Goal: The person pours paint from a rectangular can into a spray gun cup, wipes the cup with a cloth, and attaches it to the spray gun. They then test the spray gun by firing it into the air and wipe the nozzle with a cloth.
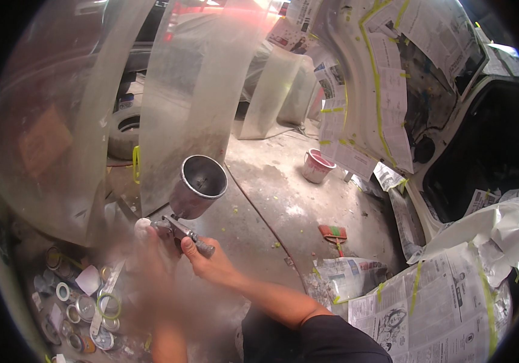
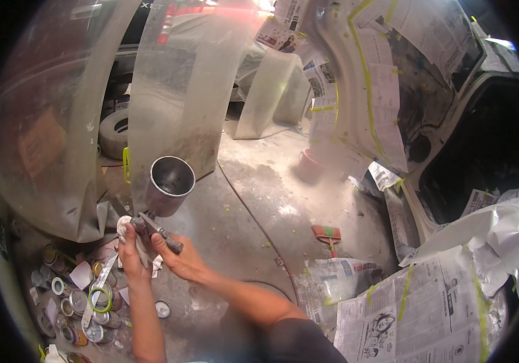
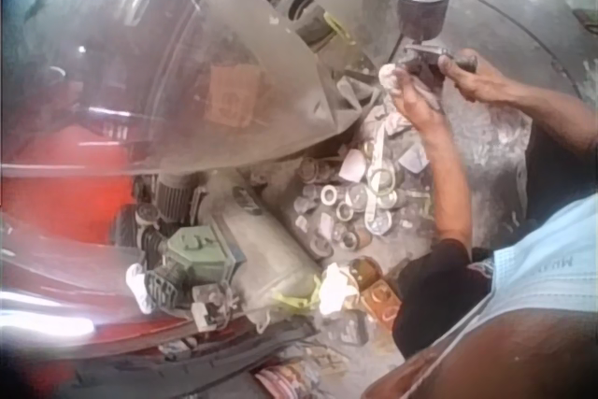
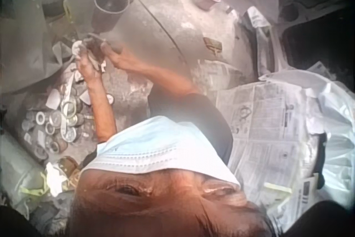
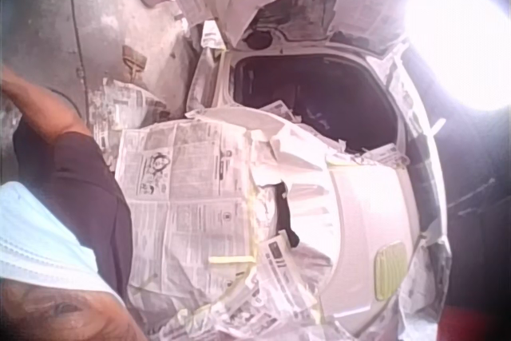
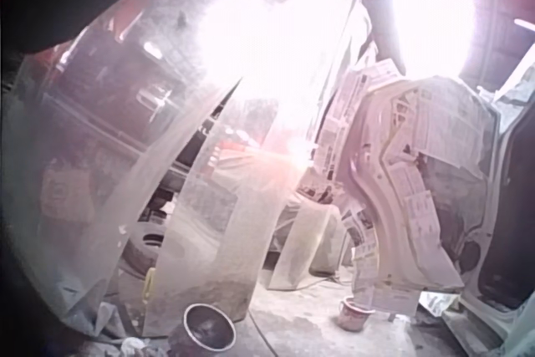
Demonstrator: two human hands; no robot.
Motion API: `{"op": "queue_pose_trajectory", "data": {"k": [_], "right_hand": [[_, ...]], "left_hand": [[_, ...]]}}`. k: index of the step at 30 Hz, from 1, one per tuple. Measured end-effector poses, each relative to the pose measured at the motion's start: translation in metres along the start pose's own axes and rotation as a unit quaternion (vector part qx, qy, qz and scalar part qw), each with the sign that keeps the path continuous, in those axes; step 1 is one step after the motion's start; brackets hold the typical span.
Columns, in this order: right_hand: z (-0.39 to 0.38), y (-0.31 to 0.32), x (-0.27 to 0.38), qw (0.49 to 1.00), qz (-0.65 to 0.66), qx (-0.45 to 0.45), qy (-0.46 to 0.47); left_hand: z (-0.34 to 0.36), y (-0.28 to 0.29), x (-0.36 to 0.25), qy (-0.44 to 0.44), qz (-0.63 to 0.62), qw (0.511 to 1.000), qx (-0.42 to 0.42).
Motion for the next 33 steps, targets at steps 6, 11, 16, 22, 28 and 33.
{"op": "queue_pose_trajectory", "data": {"k": [6,11,16,22,28,33], "right_hand": [[-0.005,0.002,0.007,1.0,0.011,-0.008,0.004],[0.0,-0.005,0.001,0.999,0.033,-0.015,0.019],[0.001,0.005,-0.007,0.997,0.068,-0.037,-0.013],[0.0,-0.004,0.0,0.999,0.046,-0.026,0.005],[0.0,-0.004,-0.002,0.999,0.03,0.013,-0.036],[-0.003,-0.011,0.006,0.999,-0.017,0.02,0.045]], "left_hand": [[0.045,0.084,0.011,-0.035,-0.033,0.984,0.173],[0.018,0.043,-0.003,0.093,-0.076,0.989,0.083],[0.007,0.018,0.001,0.073,-0.041,0.996,0.014],[0.01,0.035,0.001,0.03,-0.053,0.991,0.119],[0.0,0.036,0.016,0.083,-0.065,0.978,0.18],[0.002,0.011,0.009,-0.065,0.024,0.983,0.173]]}}
Point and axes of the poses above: each hand's wrist, its own z-axis towards the middle knuckle, its own y-axis out of the back of the hand, x = y × z, the point moved 5 cm from there along z, towards the middle knuckle, and after that the axes turned 8 degrees about x, right-handed, at the moved point
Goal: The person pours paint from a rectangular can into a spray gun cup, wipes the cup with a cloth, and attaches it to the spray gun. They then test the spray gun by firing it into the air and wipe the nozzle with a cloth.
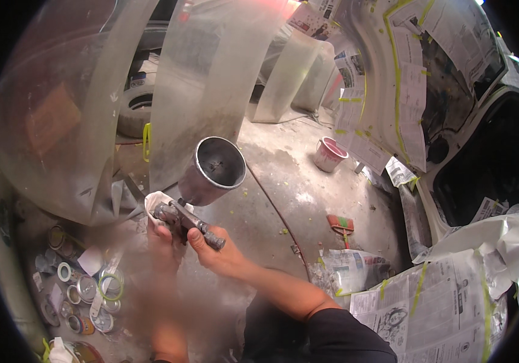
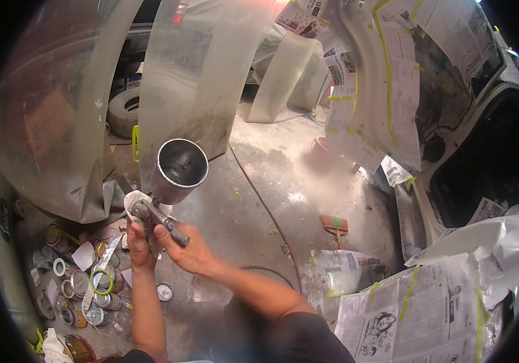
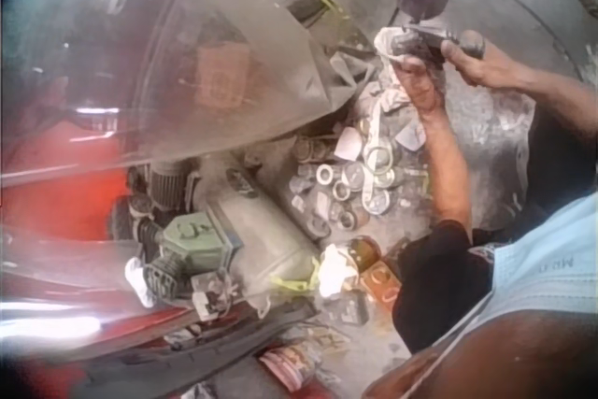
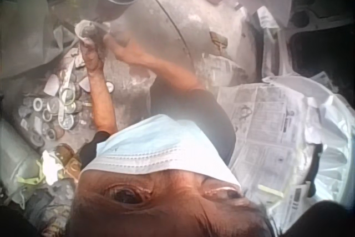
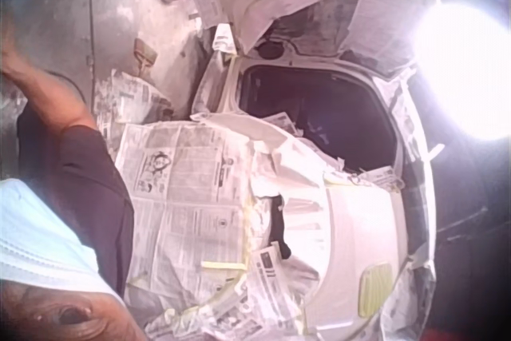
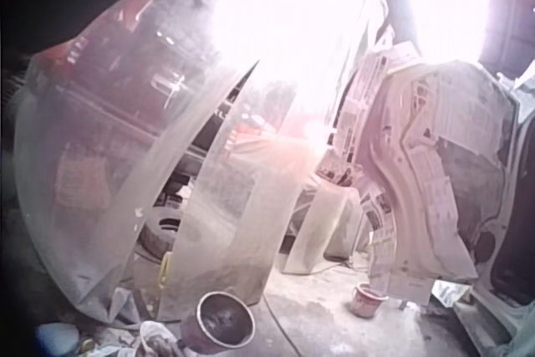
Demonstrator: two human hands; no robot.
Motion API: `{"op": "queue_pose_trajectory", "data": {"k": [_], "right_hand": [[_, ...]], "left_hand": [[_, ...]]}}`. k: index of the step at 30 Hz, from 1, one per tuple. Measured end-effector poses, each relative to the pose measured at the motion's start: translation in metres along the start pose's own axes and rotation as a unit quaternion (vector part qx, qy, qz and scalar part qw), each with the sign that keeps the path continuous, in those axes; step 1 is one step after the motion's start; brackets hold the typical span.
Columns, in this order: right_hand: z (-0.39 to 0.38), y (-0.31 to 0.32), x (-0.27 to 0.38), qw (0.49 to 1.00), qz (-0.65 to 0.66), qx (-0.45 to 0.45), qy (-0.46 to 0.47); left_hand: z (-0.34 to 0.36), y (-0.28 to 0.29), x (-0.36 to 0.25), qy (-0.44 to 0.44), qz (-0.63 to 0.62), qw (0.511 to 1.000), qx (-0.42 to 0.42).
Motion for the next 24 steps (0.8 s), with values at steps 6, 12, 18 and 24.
{"op": "queue_pose_trajectory", "data": {"k": [6,12,18,24], "right_hand": [[0.004,-0.004,-0.002,0.999,-0.004,0.026,-0.028],[0.003,-0.005,0.006,0.999,0.026,0.004,-0.018],[0.004,-0.006,0.003,0.999,0.005,0.018,-0.035],[0.003,-0.007,0.003,1.0,0.009,0.008,-0.029]], "left_hand": [[0.001,0.008,-0.004,0.001,0.102,0.992,-0.077],[0.001,0.01,-0.001,0.018,0.075,0.994,-0.079],[0.001,0.008,-0.004,0.028,0.067,0.995,-0.069],[0.001,0.006,-0.004,0.033,0.065,0.995,-0.074]]}}
Point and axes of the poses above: each hand's wrist, its own z-axis towards the middle knuckle, its own y-axis out of the back of the hand, x = y × z, the point moved 5 cm from there along z, towards the middle knuckle, and after that the axes turned 8 degrees about x, right-handed, at the moved point
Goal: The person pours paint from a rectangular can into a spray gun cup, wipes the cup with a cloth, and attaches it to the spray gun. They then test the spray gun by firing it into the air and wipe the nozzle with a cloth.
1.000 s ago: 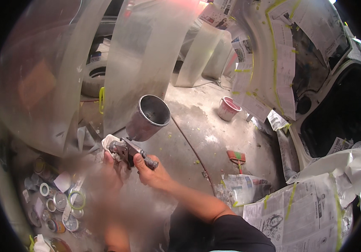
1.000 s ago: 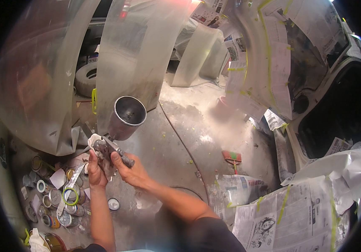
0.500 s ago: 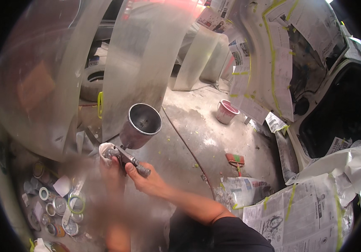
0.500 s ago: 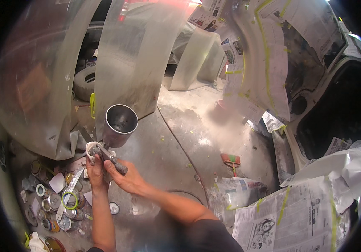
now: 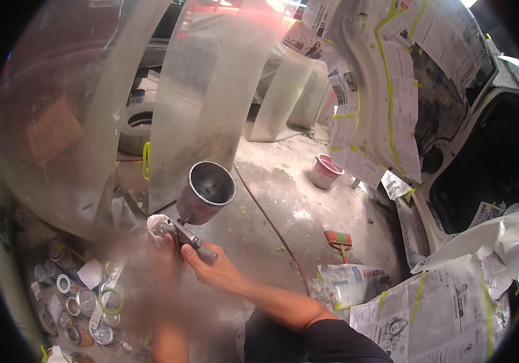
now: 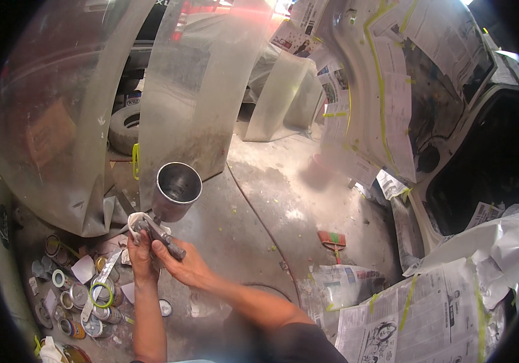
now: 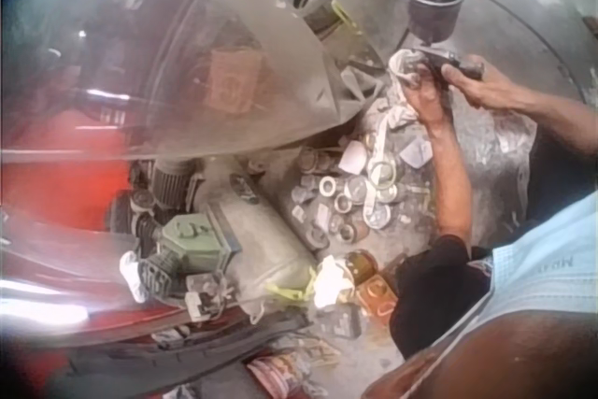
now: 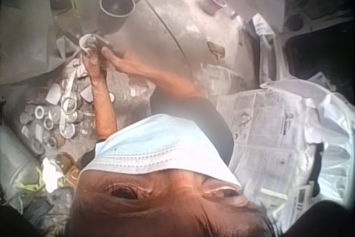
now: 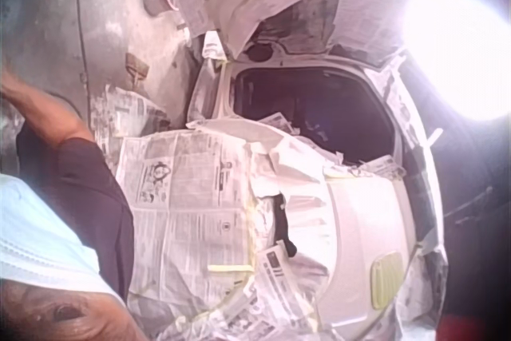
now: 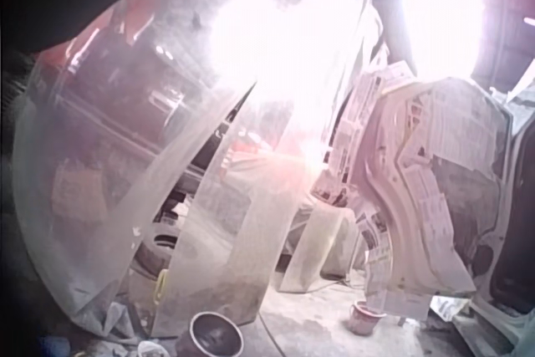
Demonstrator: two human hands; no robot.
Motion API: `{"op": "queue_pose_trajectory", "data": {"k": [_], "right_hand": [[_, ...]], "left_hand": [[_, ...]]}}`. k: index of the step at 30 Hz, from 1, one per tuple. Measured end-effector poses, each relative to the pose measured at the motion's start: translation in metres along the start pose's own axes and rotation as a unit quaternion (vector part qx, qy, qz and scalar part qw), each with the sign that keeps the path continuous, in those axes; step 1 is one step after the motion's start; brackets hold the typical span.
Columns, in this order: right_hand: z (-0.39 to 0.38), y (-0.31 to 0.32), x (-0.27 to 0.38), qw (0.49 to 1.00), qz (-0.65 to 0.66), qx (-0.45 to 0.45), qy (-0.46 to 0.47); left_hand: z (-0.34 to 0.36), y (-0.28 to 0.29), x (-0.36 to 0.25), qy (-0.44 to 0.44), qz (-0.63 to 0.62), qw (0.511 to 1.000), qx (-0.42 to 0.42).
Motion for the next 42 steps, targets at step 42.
{"op": "queue_pose_trajectory", "data": {"k": [42], "right_hand": [[0.002,-0.002,-0.01,0.996,0.037,0.005,-0.076]], "left_hand": [[-0.001,-0.003,-0.002,-0.014,-0.004,1.0,-0.028]]}}
Point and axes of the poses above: each hand's wrist, its own z-axis towards the middle knuckle, its own y-axis out of the back of the hand, x = y × z, the point moved 5 cm from there along z, towards the middle knuckle, and after that the axes turned 8 degrees about x, right-handed, at the moved point
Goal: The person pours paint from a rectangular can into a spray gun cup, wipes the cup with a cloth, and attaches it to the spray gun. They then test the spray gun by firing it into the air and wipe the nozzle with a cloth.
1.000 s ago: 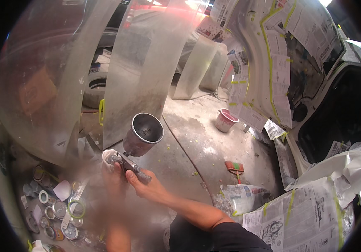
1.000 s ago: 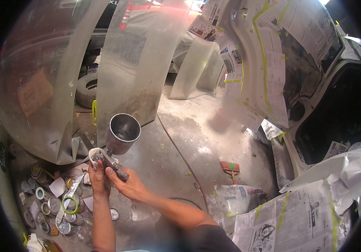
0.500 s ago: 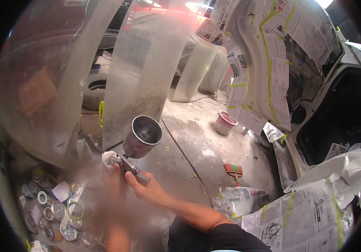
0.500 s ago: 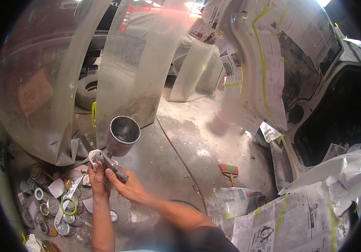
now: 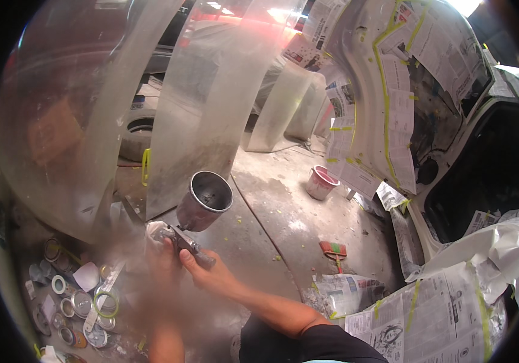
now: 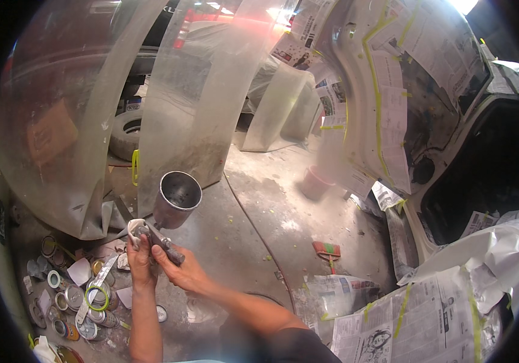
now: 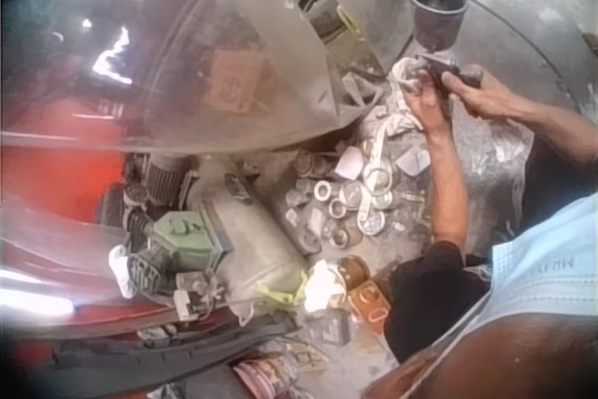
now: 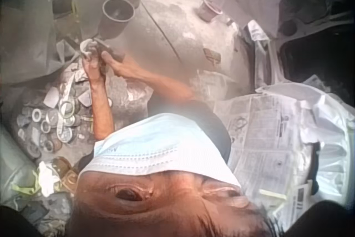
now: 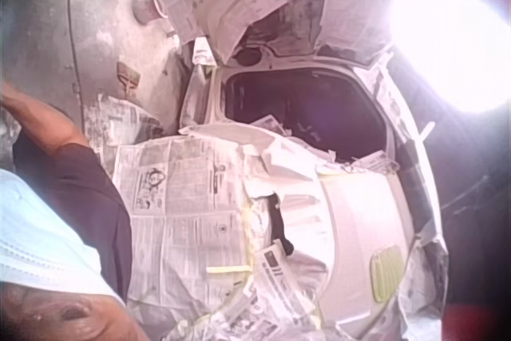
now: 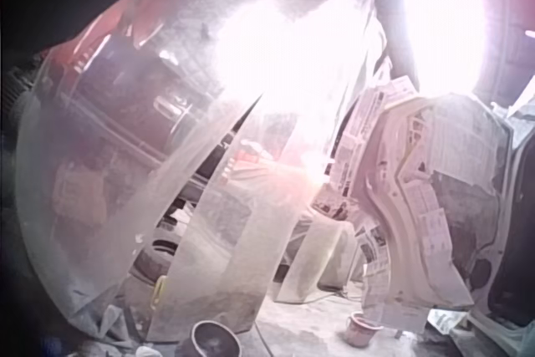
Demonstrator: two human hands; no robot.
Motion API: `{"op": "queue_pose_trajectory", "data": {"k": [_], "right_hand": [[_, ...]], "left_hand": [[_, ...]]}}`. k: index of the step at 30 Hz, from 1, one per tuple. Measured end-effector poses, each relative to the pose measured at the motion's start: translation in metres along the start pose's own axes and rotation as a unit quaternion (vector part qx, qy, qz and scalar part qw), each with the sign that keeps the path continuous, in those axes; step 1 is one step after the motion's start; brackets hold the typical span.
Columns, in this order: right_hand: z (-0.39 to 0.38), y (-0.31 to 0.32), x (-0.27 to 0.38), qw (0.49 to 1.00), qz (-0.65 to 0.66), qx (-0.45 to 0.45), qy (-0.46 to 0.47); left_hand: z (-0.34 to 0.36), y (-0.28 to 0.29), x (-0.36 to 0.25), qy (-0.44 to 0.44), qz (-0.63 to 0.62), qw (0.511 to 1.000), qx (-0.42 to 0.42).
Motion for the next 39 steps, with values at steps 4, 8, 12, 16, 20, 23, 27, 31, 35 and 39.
{"op": "queue_pose_trajectory", "data": {"k": [4,8,12,16,20,23,27,31,35,39], "right_hand": [[-0.001,0.001,0.0,1.0,0.0,0.004,0.003],[-0.001,0.0,0.003,1.0,-0.002,0.01,0.002],[-0.003,0.001,0.005,1.0,-0.006,0.006,0.003],[0.0,0.005,0.0,1.0,-0.015,-0.009,0.014],[-0.002,0.002,0.006,0.999,-0.03,0.006,0.008],[-0.001,0.004,0.004,1.0,-0.031,-0.001,0.005],[-0.003,0.002,0.006,1.0,-0.021,0.001,0.011],[-0.001,0.003,0.004,1.0,-0.022,0.004,0.017],[0.0,0.003,0.002,0.999,-0.03,-0.001,0.023],[0.0,0.003,0.002,1.0,-0.022,0.004,0.015]], "left_hand": [[0.0,0.001,0.001,0.005,0.005,1.0,0.003],[-0.003,0.004,0.003,0.012,0.018,1.0,-0.012],[-0.004,0.007,0.007,0.0,0.028,0.999,-0.022],[-0.005,0.003,0.01,-0.009,0.063,0.997,-0.049],[-0.01,0.001,0.005,-0.039,0.109,0.991,-0.063],[-0.009,0.0,0.01,-0.04,0.11,0.991,-0.062],[-0.007,0.003,0.009,-0.041,0.121,0.99,-0.056],[-0.006,0.004,0.011,-0.038,0.123,0.99,-0.053],[-0.006,0.004,0.009,-0.041,0.129,0.99,-0.049],[-0.007,0.002,0.008,-0.042,0.116,0.991,-0.06]]}}
Point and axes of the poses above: each hand's wrist, its own z-axis towards the middle knuckle, its own y-axis out of the back of the hand, x = y × z, the point moved 5 cm from there along z, towards the middle knuckle, and after that the axes turned 8 degrees about x, right-handed, at the moved point
